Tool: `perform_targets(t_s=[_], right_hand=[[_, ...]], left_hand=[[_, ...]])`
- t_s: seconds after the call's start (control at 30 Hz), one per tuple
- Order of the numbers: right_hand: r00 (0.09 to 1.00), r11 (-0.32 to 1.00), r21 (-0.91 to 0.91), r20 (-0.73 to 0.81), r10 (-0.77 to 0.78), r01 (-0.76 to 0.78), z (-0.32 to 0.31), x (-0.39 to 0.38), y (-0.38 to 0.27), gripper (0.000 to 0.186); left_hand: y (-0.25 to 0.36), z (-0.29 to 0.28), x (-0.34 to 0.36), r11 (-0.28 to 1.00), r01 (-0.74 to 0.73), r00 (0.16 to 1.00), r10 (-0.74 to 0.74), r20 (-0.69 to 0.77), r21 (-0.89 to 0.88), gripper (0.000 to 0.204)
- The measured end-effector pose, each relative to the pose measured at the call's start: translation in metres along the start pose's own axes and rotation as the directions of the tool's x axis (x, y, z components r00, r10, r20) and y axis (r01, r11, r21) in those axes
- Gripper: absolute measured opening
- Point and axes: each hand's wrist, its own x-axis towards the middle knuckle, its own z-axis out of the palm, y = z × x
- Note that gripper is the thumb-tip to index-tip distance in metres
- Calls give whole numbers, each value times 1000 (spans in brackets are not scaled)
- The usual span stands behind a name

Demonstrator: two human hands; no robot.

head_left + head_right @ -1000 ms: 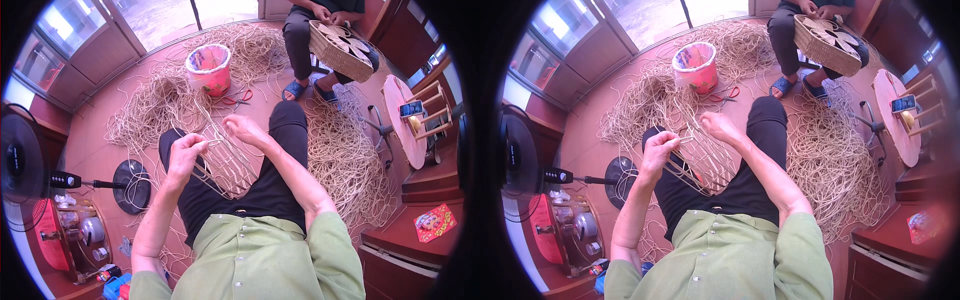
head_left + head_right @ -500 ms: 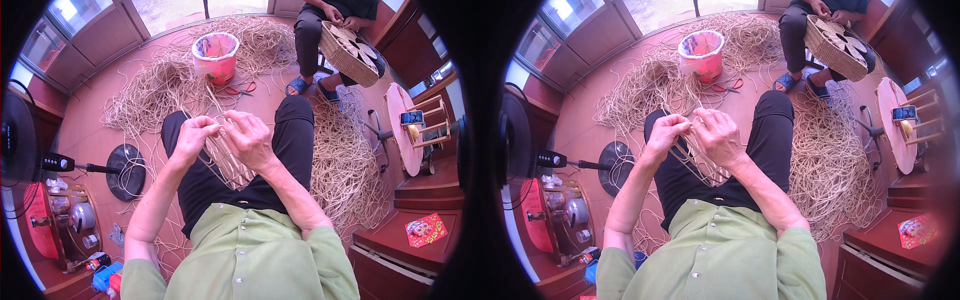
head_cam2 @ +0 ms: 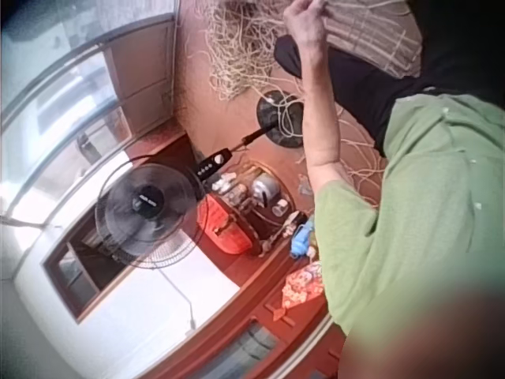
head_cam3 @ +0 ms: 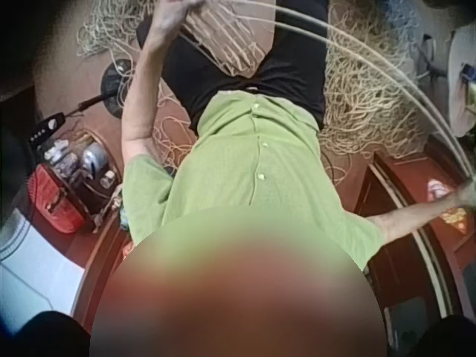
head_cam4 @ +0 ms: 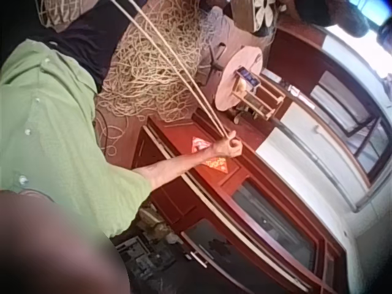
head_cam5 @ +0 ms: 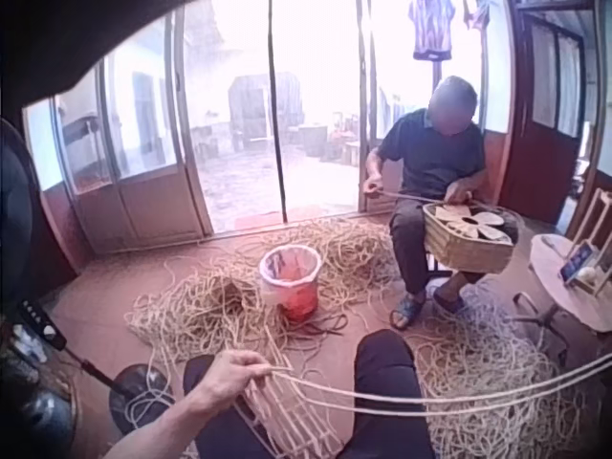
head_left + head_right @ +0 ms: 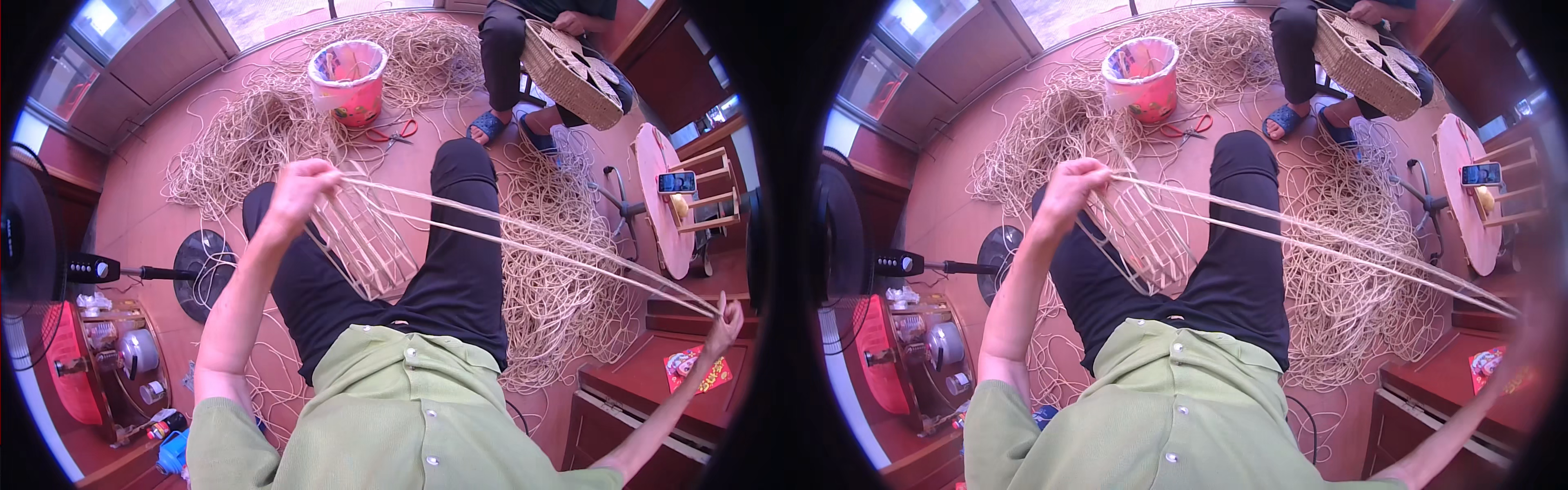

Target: Weaving a basket using traditional materials.

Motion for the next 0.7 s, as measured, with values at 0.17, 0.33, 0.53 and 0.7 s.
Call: perform_targets(t_s=[0.17,0.33,0.53,0.7], right_hand=[[389,628,-760,535,750,-167,9,-105,116,55],[806,877,481,512,-299,19,41,-13,-286,49],[663,391,875,115,-740,284,33,-43,-576,36],[915,685,625,-131,-382,375,62,5,-409,9]], left_hand=[[36,30,10,987,-115,985,99,139,110,16],[42,24,3,986,-70,991,52,122,150,15],[29,20,-6,996,26,996,-33,83,86,14],[42,-3,-27,995,101,994,-100,35,-15,15]])
